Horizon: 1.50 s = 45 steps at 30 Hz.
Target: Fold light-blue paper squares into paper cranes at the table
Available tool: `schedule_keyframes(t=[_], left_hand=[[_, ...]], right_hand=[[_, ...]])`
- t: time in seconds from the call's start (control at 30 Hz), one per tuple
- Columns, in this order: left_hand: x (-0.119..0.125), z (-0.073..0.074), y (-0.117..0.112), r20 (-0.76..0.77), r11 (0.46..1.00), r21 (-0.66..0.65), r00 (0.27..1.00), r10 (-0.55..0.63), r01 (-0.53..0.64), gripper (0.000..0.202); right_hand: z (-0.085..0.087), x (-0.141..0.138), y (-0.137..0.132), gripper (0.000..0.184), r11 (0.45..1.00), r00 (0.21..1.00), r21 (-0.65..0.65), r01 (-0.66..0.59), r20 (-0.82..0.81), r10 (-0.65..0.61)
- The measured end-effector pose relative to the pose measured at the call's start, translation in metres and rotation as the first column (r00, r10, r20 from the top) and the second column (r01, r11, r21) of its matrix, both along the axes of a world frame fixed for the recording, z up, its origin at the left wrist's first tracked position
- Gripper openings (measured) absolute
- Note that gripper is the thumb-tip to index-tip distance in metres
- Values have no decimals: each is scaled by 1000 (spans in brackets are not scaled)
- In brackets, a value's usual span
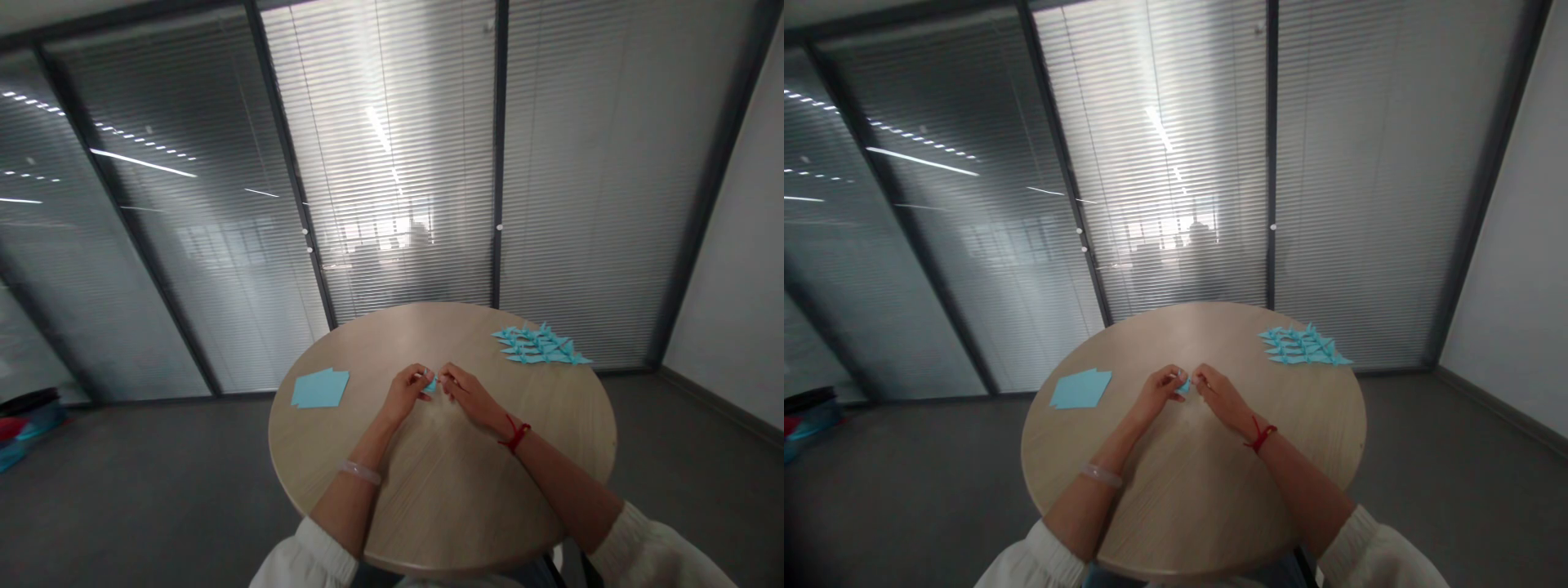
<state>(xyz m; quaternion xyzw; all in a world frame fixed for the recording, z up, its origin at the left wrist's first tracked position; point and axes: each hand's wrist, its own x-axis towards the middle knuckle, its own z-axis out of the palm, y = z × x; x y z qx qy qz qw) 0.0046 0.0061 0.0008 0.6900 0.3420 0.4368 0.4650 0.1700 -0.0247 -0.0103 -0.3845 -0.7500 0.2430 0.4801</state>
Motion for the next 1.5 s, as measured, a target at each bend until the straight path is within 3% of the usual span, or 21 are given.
schedule_keyframes(t=[0.17,0.4,0.57,0.7,0.83,0.97,1.07,1.2,1.33,1.5], left_hand=[[0,-5,0,-42,999,45,999,-11,13,38],[1,-7,-2,-104,991,133,995,-12,26,39],[3,-5,-3,-117,995,97,993,-16,28,37],[2,-1,-3,-35,997,29,997,-71,72,34],[-2,0,-2,48,996,18,995,-91,90,42],[-3,-1,-1,-32,995,87,999,-37,40,46],[-2,-2,-3,-80,991,115,995,-59,68,56],[-1,-1,-7,-87,986,125,991,-102,112,71],[0,-1,-7,-59,985,127,992,-110,117,76],[-3,-4,0,43,993,89,996,76,-80,70]], right_hand=[[-2,0,1,15,992,993,111,61,97,-72],[-11,2,7,15,981,961,170,98,238,-137],[-7,4,6,18,965,955,238,105,245,-165],[-4,7,6,17,959,969,252,128,173,-175],[-4,8,7,19,965,978,219,142,122,-171],[-3,7,9,22,966,977,158,204,33,-211],[-5,6,12,30,965,962,45,257,-107,-251],[-11,6,18,30,984,982,-118,134,-116,-148],[-12,8,21,25,990,993,-95,105,-45,-109],[-8,10,21,27,984,972,-69,163,-162,-173]])
